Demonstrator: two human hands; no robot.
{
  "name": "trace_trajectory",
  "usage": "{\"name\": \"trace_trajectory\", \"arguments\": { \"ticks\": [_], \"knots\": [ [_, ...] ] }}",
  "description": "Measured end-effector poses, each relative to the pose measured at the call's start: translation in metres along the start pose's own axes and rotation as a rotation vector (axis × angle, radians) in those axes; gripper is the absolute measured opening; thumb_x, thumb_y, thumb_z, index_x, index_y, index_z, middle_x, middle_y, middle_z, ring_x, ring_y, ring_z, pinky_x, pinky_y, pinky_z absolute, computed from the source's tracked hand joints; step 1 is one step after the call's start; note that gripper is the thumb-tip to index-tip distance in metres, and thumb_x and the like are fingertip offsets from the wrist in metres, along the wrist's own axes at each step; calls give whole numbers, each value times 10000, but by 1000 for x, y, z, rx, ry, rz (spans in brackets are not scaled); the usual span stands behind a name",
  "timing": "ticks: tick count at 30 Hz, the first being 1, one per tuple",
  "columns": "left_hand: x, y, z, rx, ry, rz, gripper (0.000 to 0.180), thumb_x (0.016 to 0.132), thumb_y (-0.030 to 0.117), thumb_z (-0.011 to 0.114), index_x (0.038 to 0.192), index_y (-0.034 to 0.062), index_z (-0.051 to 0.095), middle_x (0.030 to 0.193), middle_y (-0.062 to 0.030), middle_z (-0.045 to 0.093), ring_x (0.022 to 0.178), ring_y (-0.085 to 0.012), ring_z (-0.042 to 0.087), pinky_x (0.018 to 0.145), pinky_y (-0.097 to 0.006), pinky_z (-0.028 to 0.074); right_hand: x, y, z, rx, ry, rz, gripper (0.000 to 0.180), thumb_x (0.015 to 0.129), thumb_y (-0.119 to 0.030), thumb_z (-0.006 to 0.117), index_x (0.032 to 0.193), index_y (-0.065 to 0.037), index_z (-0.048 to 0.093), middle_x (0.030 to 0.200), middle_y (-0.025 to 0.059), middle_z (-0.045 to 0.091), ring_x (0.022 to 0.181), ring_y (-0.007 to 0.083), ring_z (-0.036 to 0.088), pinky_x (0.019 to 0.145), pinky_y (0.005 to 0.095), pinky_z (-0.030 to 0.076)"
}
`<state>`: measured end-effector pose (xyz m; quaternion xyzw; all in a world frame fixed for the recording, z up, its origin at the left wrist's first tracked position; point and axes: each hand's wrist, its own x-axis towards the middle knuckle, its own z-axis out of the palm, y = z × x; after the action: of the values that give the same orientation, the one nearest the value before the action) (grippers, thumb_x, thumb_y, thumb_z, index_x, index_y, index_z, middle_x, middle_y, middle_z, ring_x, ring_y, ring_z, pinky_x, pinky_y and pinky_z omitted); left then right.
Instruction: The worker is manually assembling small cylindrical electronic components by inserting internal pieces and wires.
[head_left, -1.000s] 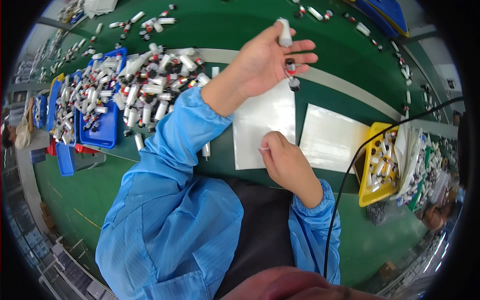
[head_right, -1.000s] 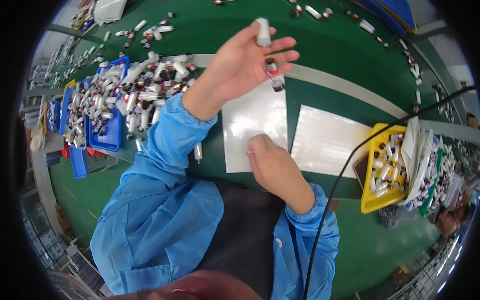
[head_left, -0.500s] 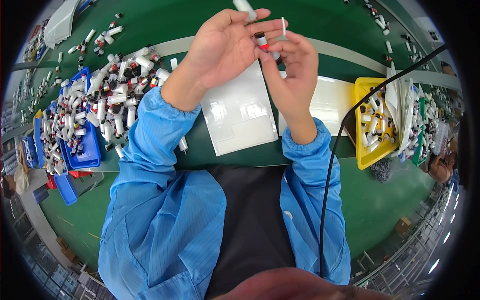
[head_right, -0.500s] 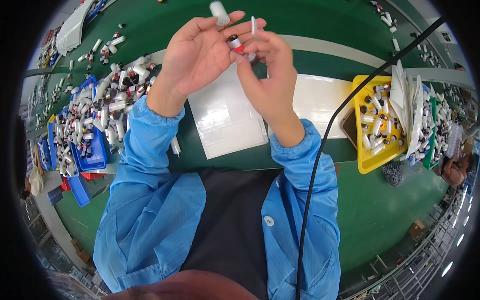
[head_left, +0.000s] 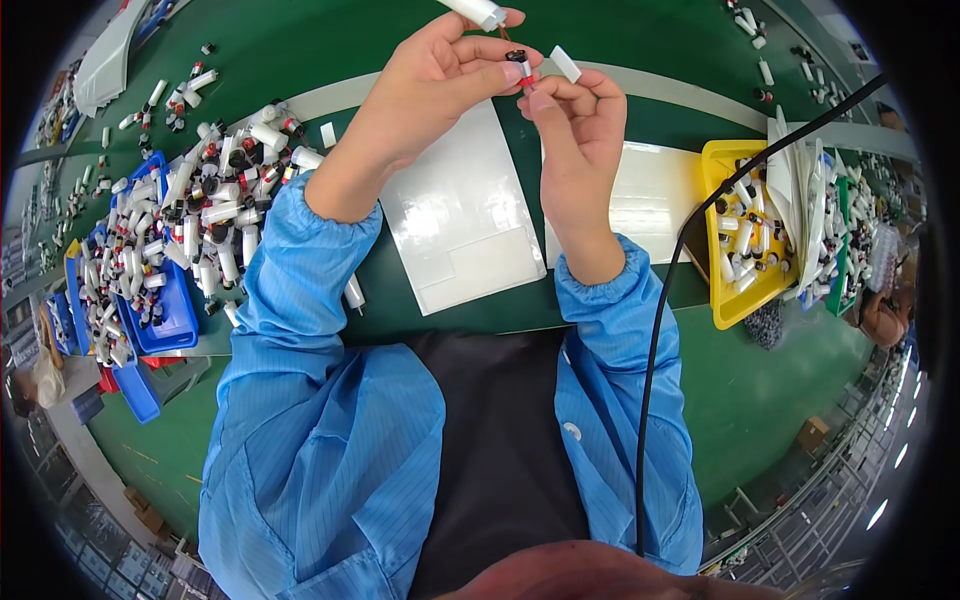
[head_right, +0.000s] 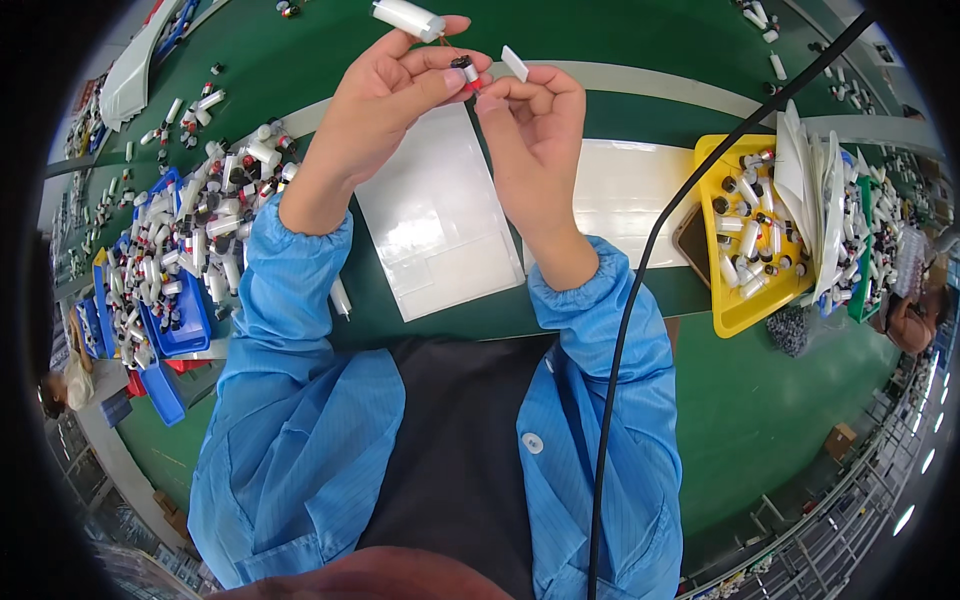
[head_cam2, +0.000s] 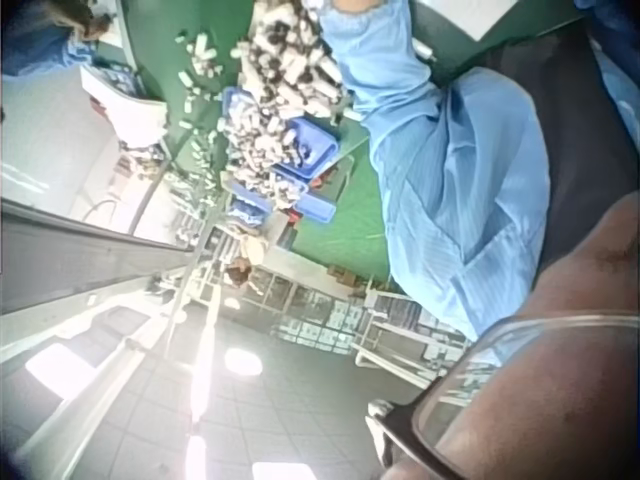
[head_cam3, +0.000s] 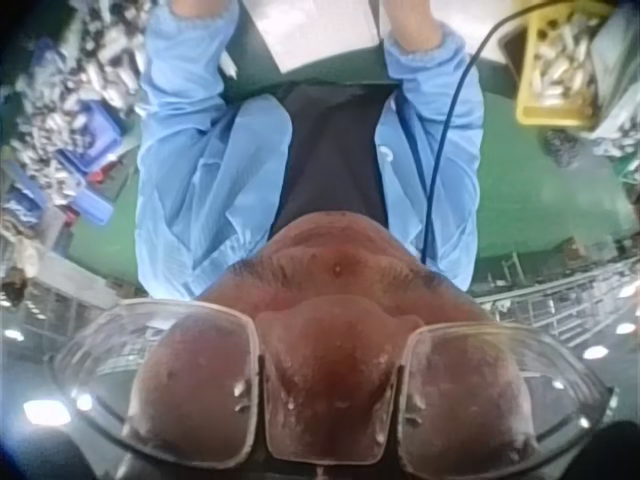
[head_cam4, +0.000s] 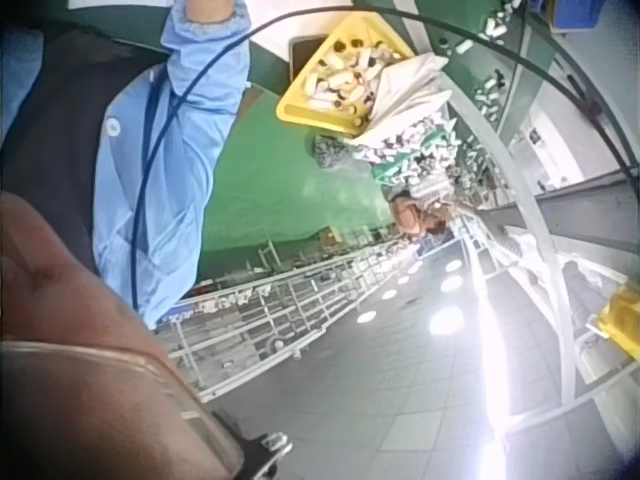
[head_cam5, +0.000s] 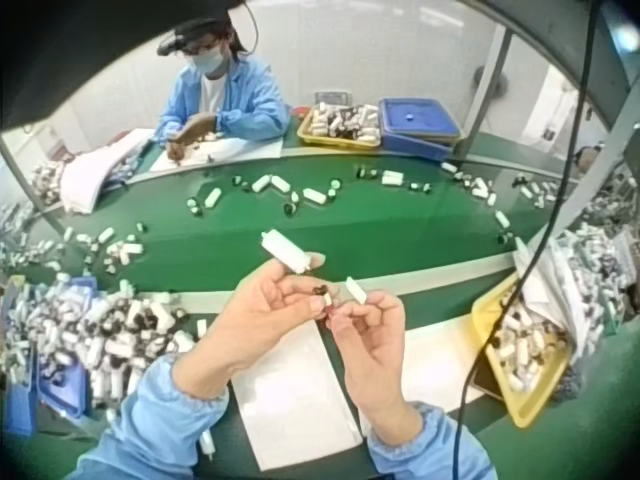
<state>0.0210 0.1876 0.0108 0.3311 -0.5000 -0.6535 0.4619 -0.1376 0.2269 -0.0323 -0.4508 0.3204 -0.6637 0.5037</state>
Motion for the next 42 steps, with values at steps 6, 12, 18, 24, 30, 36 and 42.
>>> {"name": "trace_trajectory", "arguments": {
  "ticks": [6,12,18,24,30,36,42],
  "knots": [
    [2,4,-4,-156,14,-10,498,934,-77,617,1397,-30,442,1121,-113,671,1013,-159,662,908,-276,537,3,-3,-1,-121,84,-163,331,905,60,649,1196,2,503,1031,102,635,913,128,608,829,266,489],
    [0,4,-4,-18,12,9,434,933,-76,614,1350,-40,498,1138,-108,655,1031,-158,654,916,-279,537,18,-26,-11,53,-53,63,150,901,-32,717,1028,33,672,873,91,695,725,117,638,687,264,518],
    [4,-6,-7,11,-9,78,413,916,-108,600,1318,-57,522,1147,-108,646,1029,-164,656,915,-287,543,21,-30,-1,165,-105,262,146,911,-73,710,1012,32,700,840,84,701,683,113,629,638,247,495],
    [-1,2,-3,117,10,42,333,915,-55,644,1244,-73,597,1104,-97,678,1023,-162,658,897,-272,538,20,-21,-3,57,-25,237,160,891,-82,726,1000,32,704,815,77,697,666,104,620,613,227,481],
    [-1,1,-8,389,-22,133,359,952,19,619,1311,-3,611,1192,-155,691,1073,-203,678,958,-323,557,19,-18,-4,-24,39,209,169,890,-94,729,992,36,696,814,67,696,675,91,619,615,212,485],
    [-4,6,-6,366,-51,114,339,944,40,651,1281,-2,644,1172,-151,702,1055,-202,684,939,-311,565,14,-18,-1,-102,79,178,169,899,-100,730,993,36,695,830,63,703,698,83,624,637,203,496],
    [-3,6,-8,394,-70,119,339,932,43,668,1263,-28,650,1179,-148,702,1054,-189,681,924,-296,566,13,-20,1,-98,49,153,192,883,-87,753,1023,25,684,880,63,699,762,81,633,681,196,494]
  ]
}}
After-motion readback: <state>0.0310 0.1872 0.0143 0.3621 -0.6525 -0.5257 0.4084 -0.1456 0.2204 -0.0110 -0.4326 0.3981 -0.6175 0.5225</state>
